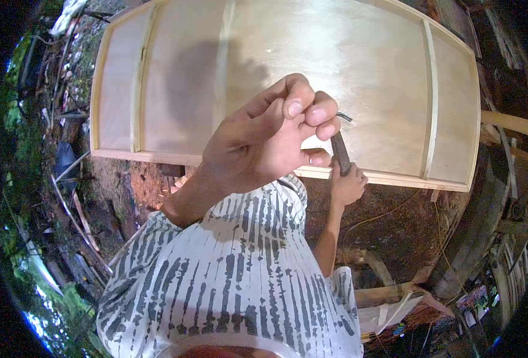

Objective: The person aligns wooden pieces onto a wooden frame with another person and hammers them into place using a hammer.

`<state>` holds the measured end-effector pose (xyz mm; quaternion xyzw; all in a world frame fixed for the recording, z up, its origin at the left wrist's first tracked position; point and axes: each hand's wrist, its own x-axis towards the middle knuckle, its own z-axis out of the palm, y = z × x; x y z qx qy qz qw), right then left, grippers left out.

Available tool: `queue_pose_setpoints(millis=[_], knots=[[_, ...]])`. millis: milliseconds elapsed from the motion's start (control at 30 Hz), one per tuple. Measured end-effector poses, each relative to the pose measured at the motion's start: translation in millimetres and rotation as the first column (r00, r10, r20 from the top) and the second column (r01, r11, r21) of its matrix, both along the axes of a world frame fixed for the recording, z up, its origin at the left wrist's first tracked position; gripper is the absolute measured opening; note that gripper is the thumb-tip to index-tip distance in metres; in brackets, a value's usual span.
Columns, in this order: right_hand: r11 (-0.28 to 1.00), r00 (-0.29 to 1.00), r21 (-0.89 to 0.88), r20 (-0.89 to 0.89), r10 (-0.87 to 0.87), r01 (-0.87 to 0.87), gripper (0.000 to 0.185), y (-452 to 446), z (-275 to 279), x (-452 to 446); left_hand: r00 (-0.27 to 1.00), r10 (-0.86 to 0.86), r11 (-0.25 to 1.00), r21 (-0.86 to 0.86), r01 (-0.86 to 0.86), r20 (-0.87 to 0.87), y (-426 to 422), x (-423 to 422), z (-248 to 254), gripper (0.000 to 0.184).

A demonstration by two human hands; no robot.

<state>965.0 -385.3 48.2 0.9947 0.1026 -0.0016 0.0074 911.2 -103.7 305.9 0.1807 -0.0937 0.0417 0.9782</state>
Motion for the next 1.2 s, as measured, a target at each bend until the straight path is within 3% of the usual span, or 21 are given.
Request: queue_pose_setpoints(millis=[200, 467, 767, 833, 933, 1033, 1067, 1100, 1200], knots=[[1.000, 0.998, -0.008, -0.061, -0.028, 0.028, 0.053, 1.9, 5.2, 0.2, 0.999, -0.018, 1.000, 0.005, 0.018, -0.039, 1.9, 1.1, 4.9, 0.024], [0.998, 1.000, 0.057, 0.005, -0.029, 0.028, 0.050, 5.1, 9.0, -2.9, 0.994, -0.005, 1.000, 0.027, 0.008, -0.113, -0.3, 3.2, 1.2, 0.031], [0.999, 1.000, 0.048, 0.018, -0.009, 0.008, 0.051, 1.6, 3.2, -2.9, 0.987, 0.069, 0.976, 0.214, -0.037, -0.145, -3.1, -0.1, 3.1, 0.037], [1.000, 1.000, 0.026, 0.024, 0.010, -0.010, 0.053, -4.7, -4.1, -3.9, 0.996, 0.085, 0.943, 0.323, -0.084, 0.013, -1.5, 1.5, 8.8, 0.035], [0.974, 0.990, 0.189, -0.083, -0.111, 0.125, 0.049, -19.2, -16.7, -4.3, 0.982, 0.146, 0.871, 0.456, -0.185, 0.119, -3.5, -11.7, 57.5, 0.050], [0.996, 0.997, 0.062, 0.025, 0.070, -0.071, 0.055, -4.3, -1.1, 0.8, 0.954, -0.089, 0.952, 0.306, -0.003, 0.286, -7.2, -27.6, 70.5, 0.059], [0.998, 1.000, 0.058, -0.015, 0.009, -0.008, 0.053, -3.8, -4.0, -1.1, 0.932, -0.125, 0.960, 0.277, 0.028, 0.341, -8.0, -32.8, 77.7, 0.059], [0.997, 0.997, 0.052, -0.053, -0.051, 0.053, 0.051, -4.4, -8.7, -2.3, 0.927, -0.117, 0.962, 0.271, 0.018, 0.355, -8.9, -34.4, 80.1, 0.059], [0.999, 1.000, 0.026, -0.008, -0.021, 0.021, 0.052, -6.1, -8.2, -1.9, 0.921, -0.076, 0.964, 0.263, -0.030, 0.382, -4.0, -38.1, 84.9, 0.058]])
